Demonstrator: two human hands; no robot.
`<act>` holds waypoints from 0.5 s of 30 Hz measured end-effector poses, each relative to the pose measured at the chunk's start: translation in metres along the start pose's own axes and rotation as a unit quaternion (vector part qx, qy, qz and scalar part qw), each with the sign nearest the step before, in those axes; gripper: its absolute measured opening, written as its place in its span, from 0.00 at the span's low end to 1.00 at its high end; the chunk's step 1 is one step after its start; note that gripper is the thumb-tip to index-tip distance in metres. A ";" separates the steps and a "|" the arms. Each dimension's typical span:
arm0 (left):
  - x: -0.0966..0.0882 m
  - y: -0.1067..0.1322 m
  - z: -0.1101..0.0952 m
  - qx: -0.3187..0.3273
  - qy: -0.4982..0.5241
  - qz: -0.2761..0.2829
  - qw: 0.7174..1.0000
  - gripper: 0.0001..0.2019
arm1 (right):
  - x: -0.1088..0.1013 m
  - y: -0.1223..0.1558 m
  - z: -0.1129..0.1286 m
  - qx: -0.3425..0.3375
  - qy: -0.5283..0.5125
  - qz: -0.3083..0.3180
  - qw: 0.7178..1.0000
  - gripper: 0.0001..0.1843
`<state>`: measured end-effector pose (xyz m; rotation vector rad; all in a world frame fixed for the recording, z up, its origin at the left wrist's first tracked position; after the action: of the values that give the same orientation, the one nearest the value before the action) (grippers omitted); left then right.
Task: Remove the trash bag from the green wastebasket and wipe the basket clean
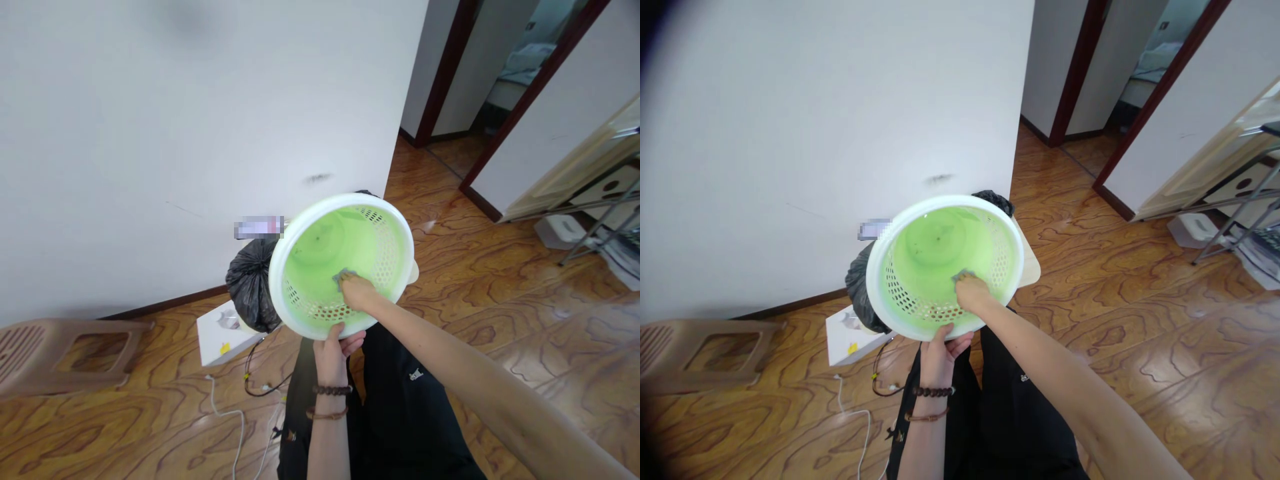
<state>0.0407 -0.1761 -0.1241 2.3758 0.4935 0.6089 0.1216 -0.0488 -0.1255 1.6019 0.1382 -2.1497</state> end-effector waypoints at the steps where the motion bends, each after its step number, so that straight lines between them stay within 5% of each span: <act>1: 0.000 0.001 -0.002 0.002 -0.004 0.000 1.000 0.17 | 0.001 -0.001 -0.005 0.020 0.012 -0.005 1.000 0.24; 6: 0.007 0.006 -0.003 -0.012 -0.040 0.000 0.999 0.19 | 0.010 -0.004 -0.001 0.059 -0.033 -0.014 0.998 0.25; 11: 0.006 0.003 0.001 -0.011 -0.057 -0.031 0.998 0.19 | 0.010 0.003 0.024 -0.015 -0.149 -0.038 0.988 0.25; 15: 0.003 0.003 0.002 -0.008 -0.015 -0.037 0.999 0.17 | 0.006 0.006 0.009 -0.038 -0.057 -0.012 0.998 0.23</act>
<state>0.0451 -0.1780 -0.1222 2.3364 0.5577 0.5425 0.1144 -0.0588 -0.1267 1.4394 0.2006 -2.2201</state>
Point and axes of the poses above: each hand's wrist, its own y-axis away from the middle knuckle, its own x-axis out of the palm, z = x × y, the point moved 6 cm from there along -y, towards the middle knuckle
